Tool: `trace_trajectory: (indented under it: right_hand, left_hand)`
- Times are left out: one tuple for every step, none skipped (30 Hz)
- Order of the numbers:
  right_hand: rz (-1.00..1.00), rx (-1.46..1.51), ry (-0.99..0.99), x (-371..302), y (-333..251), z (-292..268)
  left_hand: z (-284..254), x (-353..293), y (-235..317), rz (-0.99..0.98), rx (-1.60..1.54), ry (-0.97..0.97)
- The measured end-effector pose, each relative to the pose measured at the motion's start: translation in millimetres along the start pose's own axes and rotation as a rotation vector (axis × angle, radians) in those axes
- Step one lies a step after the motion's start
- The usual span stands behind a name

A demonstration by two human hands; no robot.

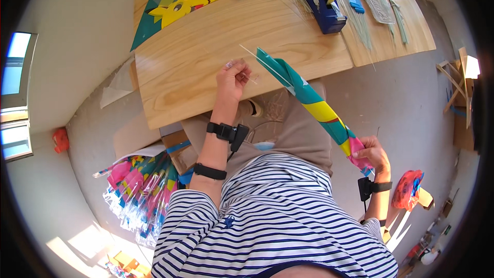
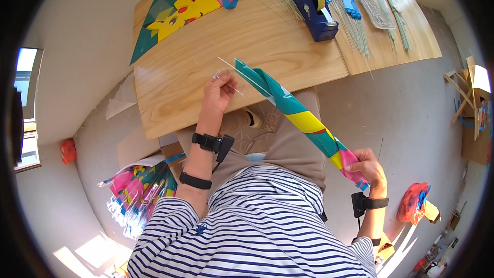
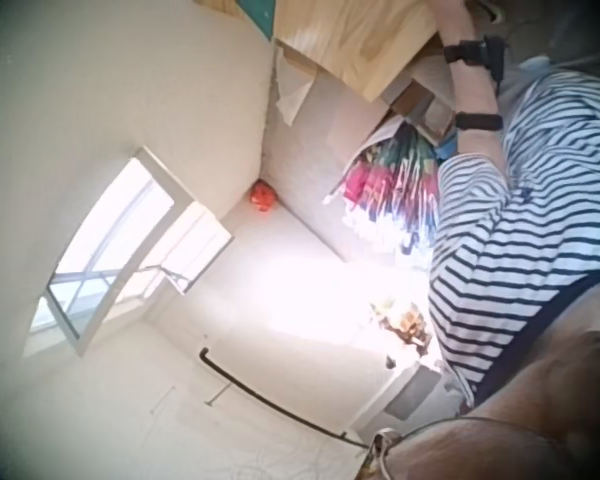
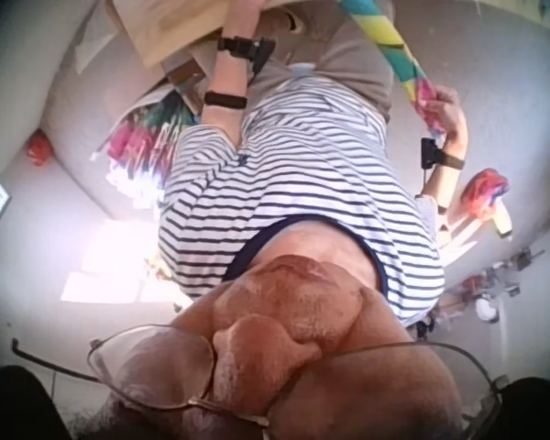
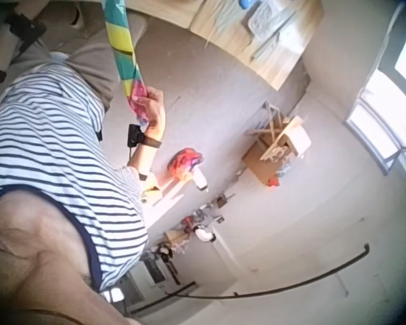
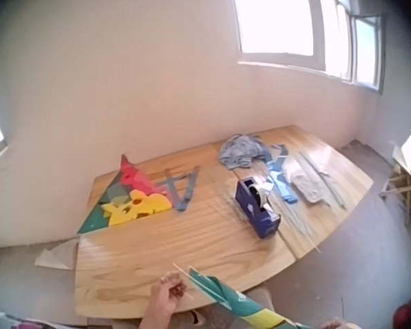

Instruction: Assembling a Pikachu-themed kite by folding and attaching plastic components.

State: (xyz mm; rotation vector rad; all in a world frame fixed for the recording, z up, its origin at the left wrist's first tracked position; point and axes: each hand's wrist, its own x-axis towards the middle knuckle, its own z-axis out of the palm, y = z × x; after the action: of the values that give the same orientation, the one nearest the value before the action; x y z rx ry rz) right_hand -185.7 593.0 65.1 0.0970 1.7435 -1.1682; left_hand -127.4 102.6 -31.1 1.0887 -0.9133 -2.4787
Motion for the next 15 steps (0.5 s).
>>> trace_trajectory:
  right_hand:
    - [0.037,-0.021,0.04,-9.4,9.1,-0.5]
    - [0.058,-0.022,0.092,-18.0,16.5,0.2]
    - [0.066,-0.052,0.121,-22.7,24.5,-0.1]
    - [0.075,-0.083,0.148,-25.0,32.9,-1.0]
    - [0.084,-0.115,0.174,-26.6,38.0,-1.8]
    - [0.084,-0.146,0.198,-27.7,39.4,0.3]
    - [0.081,-0.143,0.209,-28.1,39.1,1.9]
    - [0.078,-0.141,0.218,-27.9,37.1,2.9]
    - [0.075,-0.14,0.227,-28.0,35.4,3.3]
    - [0.068,-0.143,0.229,-27.8,34.3,4.2]
    - [0.061,-0.147,0.229,-27.3,33.1,5.1]
    - [0.055,-0.15,0.231,-27.3,32.5,5.6]
    - [0.051,-0.159,0.222,-27.6,32.0,5.2]
    - [0.047,-0.168,0.212,-27.8,31.5,4.4]
    - [0.045,-0.178,0.204,-29.1,31.5,3.1]
  left_hand:
    - [5.7,-0.6,1.0,0.015,-0.004,0.013]
    - [10.6,-2.2,1.7,0.03,-0.008,0.028]
    - [15.0,-2.1,1.6,0.037,-0.007,0.036]
    - [18.7,-2.4,1.5,0.045,-0.007,0.045]
    - [21.8,-3.1,1.5,0.054,-0.007,0.056]
    - [22.9,-2.8,1.2,0.061,0.0,0.054]
    - [23.6,-2.7,1.1,0.069,0.006,0.052]
    - [24.0,-2.6,1.3,0.077,0.012,0.051]
    - [23.1,-1.7,0.2,0.082,0.033,0.048]
    - [22.1,-0.7,-0.6,0.087,0.054,0.045]
    - [20.7,0.1,-1.1,0.092,0.075,0.043]
    - [19.7,0.3,-2.1,0.102,0.08,0.041]
    - [18.5,0.5,-3.0,0.113,0.085,0.039]
    - [17.1,0.9,-3.2,0.124,0.09,0.038]
    - [17.0,0.6,-3.7,0.126,0.097,0.037]
